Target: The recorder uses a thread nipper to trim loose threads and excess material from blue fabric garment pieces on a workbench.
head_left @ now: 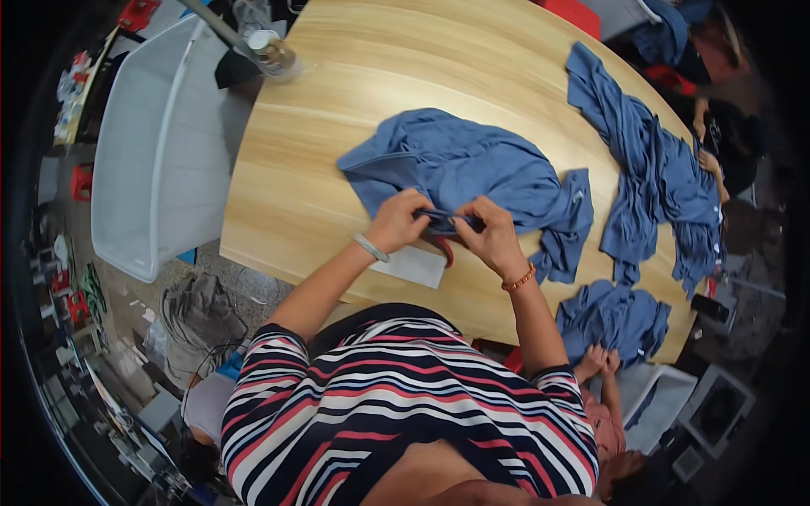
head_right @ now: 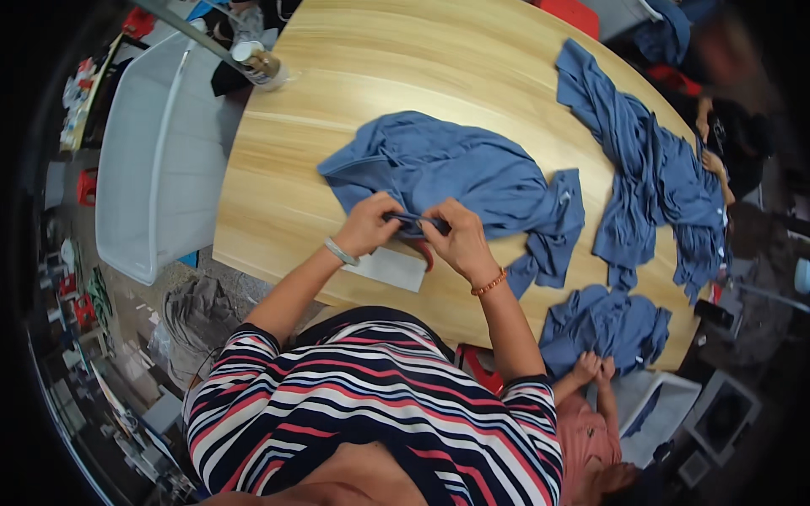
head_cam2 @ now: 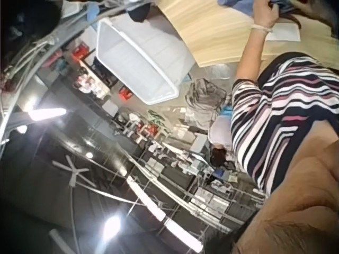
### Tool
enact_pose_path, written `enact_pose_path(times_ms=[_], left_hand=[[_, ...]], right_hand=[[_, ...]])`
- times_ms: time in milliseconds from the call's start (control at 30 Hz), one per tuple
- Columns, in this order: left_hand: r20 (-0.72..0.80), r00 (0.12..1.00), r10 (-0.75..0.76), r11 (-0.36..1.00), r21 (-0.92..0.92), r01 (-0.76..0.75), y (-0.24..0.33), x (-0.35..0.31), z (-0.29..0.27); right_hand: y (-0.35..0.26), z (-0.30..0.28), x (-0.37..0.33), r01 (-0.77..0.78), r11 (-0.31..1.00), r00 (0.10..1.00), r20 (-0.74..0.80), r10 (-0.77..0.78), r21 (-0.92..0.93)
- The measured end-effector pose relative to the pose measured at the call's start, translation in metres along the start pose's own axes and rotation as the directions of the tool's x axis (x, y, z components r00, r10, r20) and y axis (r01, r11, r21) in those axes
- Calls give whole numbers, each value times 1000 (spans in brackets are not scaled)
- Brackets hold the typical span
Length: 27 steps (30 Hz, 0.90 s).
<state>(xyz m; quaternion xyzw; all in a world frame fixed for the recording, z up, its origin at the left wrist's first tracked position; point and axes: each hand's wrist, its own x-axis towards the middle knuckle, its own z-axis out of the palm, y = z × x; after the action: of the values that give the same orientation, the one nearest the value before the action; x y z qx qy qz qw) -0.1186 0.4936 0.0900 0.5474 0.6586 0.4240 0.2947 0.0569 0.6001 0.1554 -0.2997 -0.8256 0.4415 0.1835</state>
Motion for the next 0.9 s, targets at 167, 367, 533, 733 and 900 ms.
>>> enact_pose_path(times_ms=[167, 367, 533, 733, 900], left_hand=[[110, 983, -147, 976, -144, 162, 5, -7, -24], [348, 899, -268, 835, -382, 397, 19, -8, -37], [317, 887, -336, 702, -543, 461, 19, -8, -35], [54, 999, 8, 989, -145, -1, 29, 2, -34], [102, 993, 53, 748, 655, -107, 26, 0, -56]], right_hand=[[11, -3, -4, -34, 999, 999, -5, 34, 25], [14, -8, 0, 53, 995, 996, -66, -59, -83], [-2, -5, 6, 65, 972, 990, -106, -91, -226], [-4, 23, 20, 73, 980, 991, 98, -92, 184], [-8, 10, 25, 10, 996, 989, 144, -22, 83]])
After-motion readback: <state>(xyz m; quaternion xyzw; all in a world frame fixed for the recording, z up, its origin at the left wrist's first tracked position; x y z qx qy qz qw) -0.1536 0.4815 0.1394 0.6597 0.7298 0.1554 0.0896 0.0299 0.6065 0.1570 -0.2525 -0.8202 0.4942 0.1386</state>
